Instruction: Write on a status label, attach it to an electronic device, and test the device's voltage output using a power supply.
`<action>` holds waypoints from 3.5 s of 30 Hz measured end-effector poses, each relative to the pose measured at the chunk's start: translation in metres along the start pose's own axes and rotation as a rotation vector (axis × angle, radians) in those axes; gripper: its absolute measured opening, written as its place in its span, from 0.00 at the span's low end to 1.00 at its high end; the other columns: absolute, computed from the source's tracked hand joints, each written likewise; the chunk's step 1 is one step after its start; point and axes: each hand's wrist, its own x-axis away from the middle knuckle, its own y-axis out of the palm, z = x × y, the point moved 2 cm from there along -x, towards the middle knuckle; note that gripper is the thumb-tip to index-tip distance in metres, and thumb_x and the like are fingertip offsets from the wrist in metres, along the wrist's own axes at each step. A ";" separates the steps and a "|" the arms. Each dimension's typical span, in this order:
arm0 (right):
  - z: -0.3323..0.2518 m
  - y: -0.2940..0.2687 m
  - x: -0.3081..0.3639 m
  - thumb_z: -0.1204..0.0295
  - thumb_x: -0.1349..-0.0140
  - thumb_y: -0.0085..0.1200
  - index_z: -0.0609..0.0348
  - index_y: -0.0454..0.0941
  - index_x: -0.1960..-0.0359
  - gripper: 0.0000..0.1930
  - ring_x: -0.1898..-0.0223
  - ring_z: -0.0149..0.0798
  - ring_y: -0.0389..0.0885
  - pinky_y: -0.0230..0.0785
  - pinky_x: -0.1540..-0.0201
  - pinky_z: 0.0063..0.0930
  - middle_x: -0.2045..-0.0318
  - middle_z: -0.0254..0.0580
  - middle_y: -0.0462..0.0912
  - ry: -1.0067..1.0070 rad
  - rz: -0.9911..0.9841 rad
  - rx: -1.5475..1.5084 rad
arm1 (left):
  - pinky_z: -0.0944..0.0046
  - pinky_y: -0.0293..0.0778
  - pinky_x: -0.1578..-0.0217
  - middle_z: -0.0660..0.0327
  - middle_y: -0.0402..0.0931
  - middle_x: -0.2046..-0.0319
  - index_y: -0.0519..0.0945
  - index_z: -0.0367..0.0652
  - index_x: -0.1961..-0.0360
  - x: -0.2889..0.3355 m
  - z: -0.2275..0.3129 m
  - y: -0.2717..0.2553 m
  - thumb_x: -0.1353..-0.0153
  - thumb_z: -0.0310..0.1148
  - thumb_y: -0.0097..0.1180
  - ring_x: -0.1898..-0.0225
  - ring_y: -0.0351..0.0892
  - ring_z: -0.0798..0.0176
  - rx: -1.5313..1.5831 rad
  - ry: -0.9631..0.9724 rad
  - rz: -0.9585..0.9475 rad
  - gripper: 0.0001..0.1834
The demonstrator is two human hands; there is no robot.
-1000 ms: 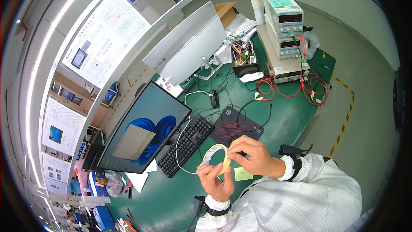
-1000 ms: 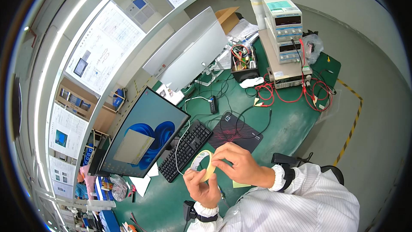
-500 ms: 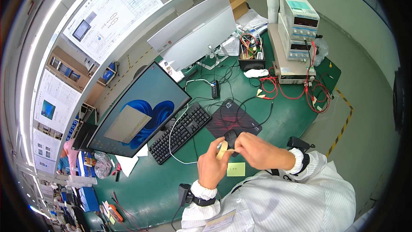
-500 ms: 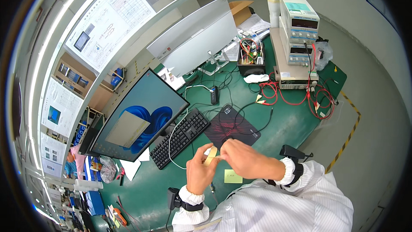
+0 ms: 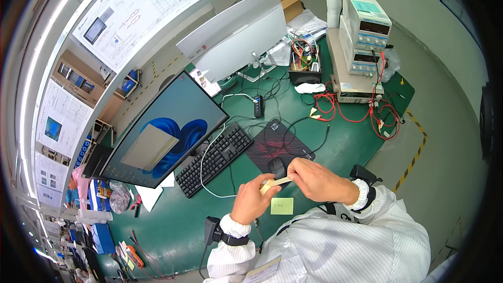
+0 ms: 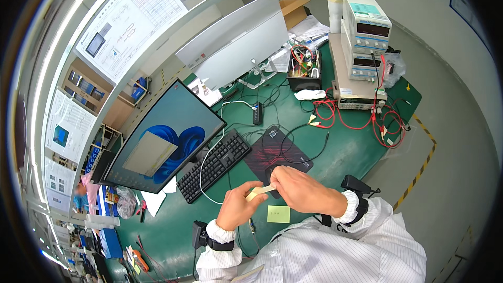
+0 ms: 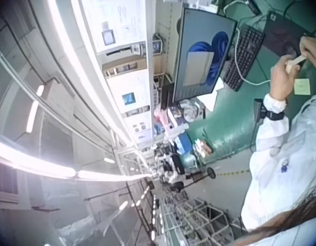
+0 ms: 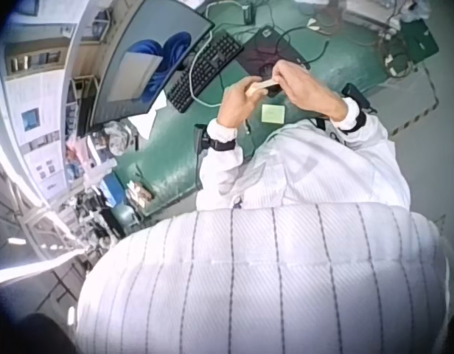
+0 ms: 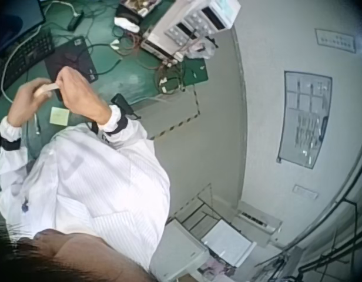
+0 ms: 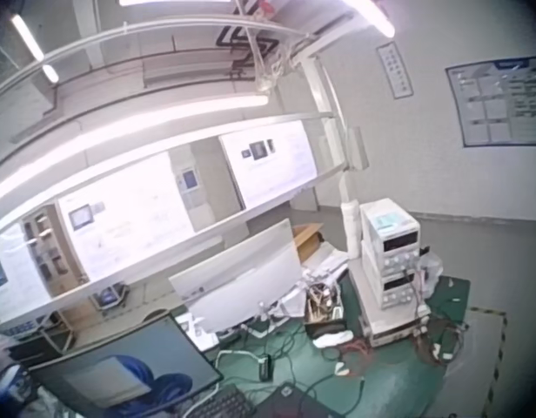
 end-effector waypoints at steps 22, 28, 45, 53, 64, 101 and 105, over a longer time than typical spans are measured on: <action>0.000 0.002 -0.027 0.61 0.37 0.53 0.63 0.78 0.63 0.15 0.66 0.53 0.83 0.72 0.65 0.44 0.70 0.50 0.84 0.080 -0.386 0.030 | 0.48 0.76 0.70 0.50 0.82 0.76 0.84 0.44 0.63 0.005 0.021 -0.017 0.38 0.38 0.57 0.73 0.82 0.42 -0.237 0.155 -0.039 0.11; 0.000 0.007 -0.032 0.69 0.40 0.51 0.61 0.79 0.68 0.08 0.71 0.51 0.83 0.72 0.68 0.43 0.76 0.46 0.83 0.156 -0.487 0.133 | 0.49 0.76 0.73 0.51 0.81 0.79 0.84 0.46 0.65 0.003 0.015 -0.015 0.40 0.38 0.58 0.76 0.81 0.42 -0.271 0.172 0.012 0.09; 0.012 0.010 -0.035 0.72 0.45 0.54 0.65 0.80 0.73 0.08 0.75 0.46 0.84 0.74 0.69 0.35 0.77 0.49 0.84 0.254 -0.312 -0.221 | 0.61 0.73 0.78 0.60 0.81 0.79 0.86 0.46 0.71 -0.008 0.002 -0.010 0.47 0.34 0.63 0.81 0.80 0.57 -0.247 0.346 0.205 0.05; 0.100 0.019 -0.012 0.74 0.37 0.55 0.67 0.81 0.65 0.07 0.63 0.35 0.86 0.78 0.61 0.29 0.67 0.44 0.86 0.656 -0.081 -0.668 | 0.73 0.70 0.74 0.60 0.80 0.78 0.84 0.34 0.64 -0.017 -0.017 -0.036 0.41 0.24 0.63 0.78 0.76 0.72 0.065 0.460 0.634 0.05; 0.133 -0.030 0.046 0.72 0.30 0.51 0.59 0.74 0.61 0.04 0.61 0.29 0.77 0.72 0.57 0.24 0.64 0.36 0.77 0.610 0.513 -1.080 | 0.57 0.69 0.61 0.58 0.82 0.75 0.77 0.50 0.39 -0.225 -0.044 0.061 0.44 0.37 0.63 0.73 0.78 0.58 -0.138 0.315 0.297 0.29; 0.085 0.098 0.076 0.76 0.36 0.54 0.63 0.76 0.52 0.12 0.68 0.35 0.79 0.71 0.65 0.29 0.64 0.43 0.80 0.603 -0.035 -0.320 | 0.49 0.72 0.52 0.51 0.72 0.53 0.70 0.40 0.48 0.032 -0.187 0.193 0.63 0.41 0.80 0.51 0.73 0.44 -0.114 -0.443 0.233 0.42; 0.092 0.114 0.099 0.76 0.37 0.59 0.64 0.76 0.54 0.12 0.69 0.28 0.78 0.72 0.67 0.26 0.67 0.38 0.81 0.715 0.054 -0.330 | 0.49 0.71 0.52 0.51 0.68 0.50 0.70 0.41 0.47 0.032 -0.179 0.188 0.64 0.41 0.80 0.49 0.71 0.44 -0.217 -0.347 0.261 0.43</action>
